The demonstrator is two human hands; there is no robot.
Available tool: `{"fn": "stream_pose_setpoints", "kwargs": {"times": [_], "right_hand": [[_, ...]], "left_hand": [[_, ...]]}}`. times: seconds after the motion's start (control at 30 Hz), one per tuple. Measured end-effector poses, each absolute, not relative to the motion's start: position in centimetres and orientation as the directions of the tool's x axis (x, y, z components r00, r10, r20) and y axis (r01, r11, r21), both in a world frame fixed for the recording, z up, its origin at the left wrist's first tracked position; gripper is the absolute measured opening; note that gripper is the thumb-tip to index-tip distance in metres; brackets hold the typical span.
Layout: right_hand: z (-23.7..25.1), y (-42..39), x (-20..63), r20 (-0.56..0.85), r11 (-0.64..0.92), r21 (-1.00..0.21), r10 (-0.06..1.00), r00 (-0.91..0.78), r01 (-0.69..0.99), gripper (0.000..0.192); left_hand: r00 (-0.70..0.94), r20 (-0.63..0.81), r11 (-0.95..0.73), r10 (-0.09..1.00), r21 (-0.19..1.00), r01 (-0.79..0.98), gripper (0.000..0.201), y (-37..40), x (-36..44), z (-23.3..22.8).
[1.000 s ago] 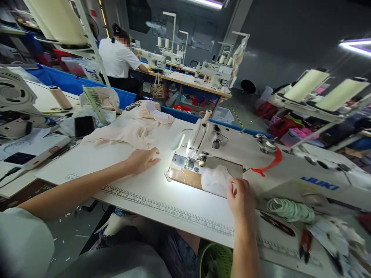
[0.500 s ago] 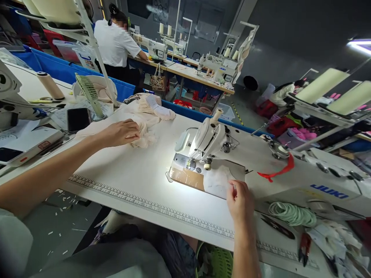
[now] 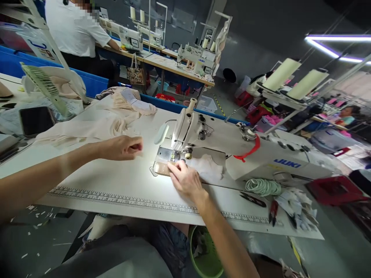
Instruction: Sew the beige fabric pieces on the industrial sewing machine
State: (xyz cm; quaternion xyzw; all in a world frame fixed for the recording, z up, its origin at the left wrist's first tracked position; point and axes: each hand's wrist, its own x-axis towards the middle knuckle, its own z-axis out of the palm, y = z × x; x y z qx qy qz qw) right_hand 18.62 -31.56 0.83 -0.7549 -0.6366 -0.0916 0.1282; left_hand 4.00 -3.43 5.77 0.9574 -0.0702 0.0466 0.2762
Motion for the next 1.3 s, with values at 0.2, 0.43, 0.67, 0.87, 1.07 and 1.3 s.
{"fn": "stream_pose_setpoints", "kwargs": {"times": [0.2, 0.43, 0.67, 0.87, 1.07, 1.3], "right_hand": [[0.1, -30.0, 18.3, 0.295, -0.189, 0.037, 0.940, 0.170, 0.981, 0.032], [-0.4, -30.7, 18.1, 0.365, -0.175, 0.047, 0.919, 0.146, 0.983, 0.028], [-0.5, -30.5, 18.2, 0.378, -0.182, 0.033, 0.912, 0.156, 0.983, 0.029], [-0.1, -31.2, 18.2, 0.380, -0.218, -0.022, 0.901, 0.210, 0.976, 0.032], [-0.1, -31.2, 18.2, 0.364, -0.253, -0.065, 0.895, 0.259, 0.965, 0.031], [-0.3, -30.3, 17.9, 0.341, -0.244, 0.007, 0.912, 0.227, 0.970, 0.033]], "left_hand": [[0.982, -0.034, -0.659, -0.185, 0.746, -0.098, 0.013, -7.3, 8.5, 4.5], [0.989, -0.140, -0.557, -0.053, 0.826, 0.087, 0.016, -8.9, 11.3, 1.7], [0.994, -0.109, -0.669, 0.031, 0.736, 0.102, 0.012, -8.7, 11.9, 0.5], [0.989, -0.142, -0.711, 0.040, 0.692, 0.128, 0.012, -8.9, 11.9, 1.0], [0.985, -0.162, -0.721, 0.055, 0.676, 0.152, 0.013, -9.0, 12.0, 1.1], [0.982, -0.187, -0.757, 0.009, 0.641, 0.128, 0.015, -9.0, 12.0, 1.8]]}}
